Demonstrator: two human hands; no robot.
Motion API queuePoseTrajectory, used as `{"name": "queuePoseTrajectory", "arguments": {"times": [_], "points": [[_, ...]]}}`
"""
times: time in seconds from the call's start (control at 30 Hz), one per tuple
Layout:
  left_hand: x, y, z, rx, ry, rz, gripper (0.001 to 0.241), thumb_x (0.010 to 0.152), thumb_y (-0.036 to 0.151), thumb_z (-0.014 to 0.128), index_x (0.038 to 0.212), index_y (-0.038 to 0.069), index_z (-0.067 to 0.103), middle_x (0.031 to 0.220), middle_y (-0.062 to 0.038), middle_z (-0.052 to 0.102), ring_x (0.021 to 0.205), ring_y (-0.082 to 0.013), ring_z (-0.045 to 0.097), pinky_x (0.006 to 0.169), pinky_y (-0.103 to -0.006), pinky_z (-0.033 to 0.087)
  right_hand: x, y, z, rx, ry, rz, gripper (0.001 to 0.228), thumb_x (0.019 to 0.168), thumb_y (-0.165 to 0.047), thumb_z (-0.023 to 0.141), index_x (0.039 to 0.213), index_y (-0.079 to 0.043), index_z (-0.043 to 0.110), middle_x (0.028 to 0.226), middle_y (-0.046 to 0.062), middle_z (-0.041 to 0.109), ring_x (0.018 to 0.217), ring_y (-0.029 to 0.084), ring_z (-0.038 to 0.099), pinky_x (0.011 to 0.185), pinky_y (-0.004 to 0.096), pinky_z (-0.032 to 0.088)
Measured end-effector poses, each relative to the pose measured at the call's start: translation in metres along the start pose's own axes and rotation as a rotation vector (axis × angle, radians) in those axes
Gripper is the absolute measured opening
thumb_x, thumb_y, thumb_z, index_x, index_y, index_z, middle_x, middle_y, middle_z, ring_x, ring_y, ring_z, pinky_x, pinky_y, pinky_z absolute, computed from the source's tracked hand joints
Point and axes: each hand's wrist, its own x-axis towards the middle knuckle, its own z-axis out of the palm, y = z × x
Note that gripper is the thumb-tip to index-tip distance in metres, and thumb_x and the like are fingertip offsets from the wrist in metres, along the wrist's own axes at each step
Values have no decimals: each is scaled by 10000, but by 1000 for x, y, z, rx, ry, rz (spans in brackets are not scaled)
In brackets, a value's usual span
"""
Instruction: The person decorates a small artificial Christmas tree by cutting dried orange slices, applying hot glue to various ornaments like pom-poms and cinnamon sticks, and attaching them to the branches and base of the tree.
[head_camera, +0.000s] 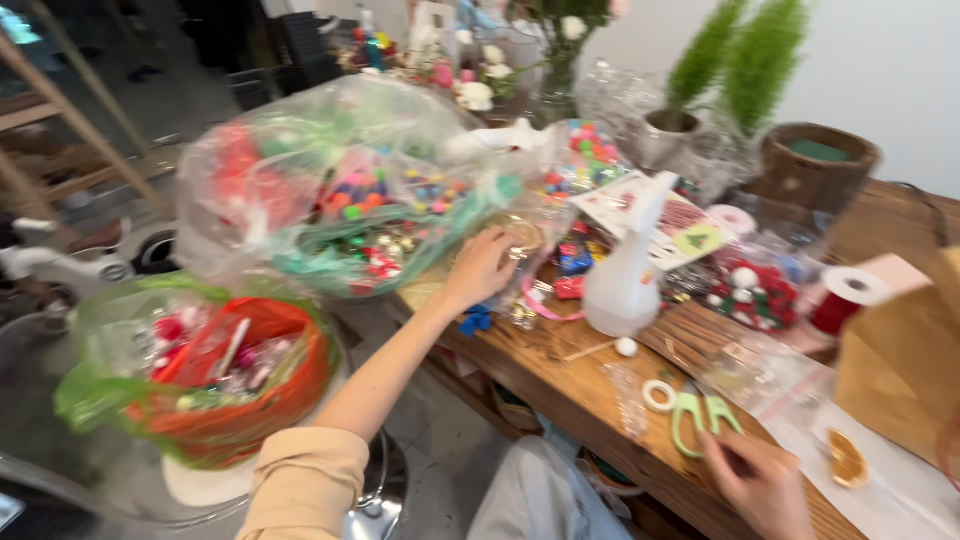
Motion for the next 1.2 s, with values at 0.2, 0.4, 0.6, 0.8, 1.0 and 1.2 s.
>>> {"name": "queuePoseTrajectory", "arguments": {"times": [0.2, 0.4, 0.6, 0.8, 1.0, 1.2], "points": [[-13, -45, -94, 77, 515, 127, 244, 849, 35, 606, 1084, 80, 656, 1090, -122, 659, 1023, -318, 626, 945, -477, 444, 24, -52, 13, -11, 163, 26, 189, 845, -39, 736, 664, -23, 684, 500, 54, 528, 436, 96, 346, 480, 249, 309], [-27, -153, -111, 247, 353, -368, 471, 891, 211, 558, 1353, 130, 515, 1264, -116, 624, 1168, -352, 568, 933, -536, 439, 91, -97, 65, 166, 27, -282, 95, 802, -78, 719, 712, -50, 733, 639, 12, 726, 429, 73, 567, 458, 218, 463], [-46, -159, -90, 94, -268, -519, 635, 1013, 373, 470, 1546, 71, 301, 1566, -167, 364, 1501, -357, 213, 1189, -572, 178, 188, -176, 135, 365, -217, -431, 159, 886, -163, 645, 765, -102, 727, 706, -31, 746, 570, 74, 656, 537, 223, 506], [-44, -218, -81, 185, -319, -378, 637, 913, 440, 616, 1472, 159, 496, 1371, -166, 608, 1330, -344, 532, 1076, -594, 384, 277, -242, 218, 498, -315, -574, 258, 879, -49, 684, 1130, 10, 685, 987, 250, 722, 937, 456, 684, 814, 541, 528], [-47, -212, -127, 244, -384, -476, 641, 950, 557, 542, 1461, 189, 426, 1367, -221, 600, 1324, -400, 530, 1096, -664, 292, 329, -189, 332, 14, -636, -556, 299, 999, -198, 523, 1255, -119, 656, 1244, 169, 677, 1243, 363, 591, 1023, 569, 429], [-55, -201, -205, 129, -49, -582, 827, 909, 526, 661, 1507, 40, 362, 1438, -304, 501, 1376, -441, 451, 1149, -610, 312, 350, -175, 319, -319, -758, -244, 685, 867, -489, 674, 1476, -252, 470, 1492, 131, 466, 1397, 331, 452, 1041, 641, 422]]}}
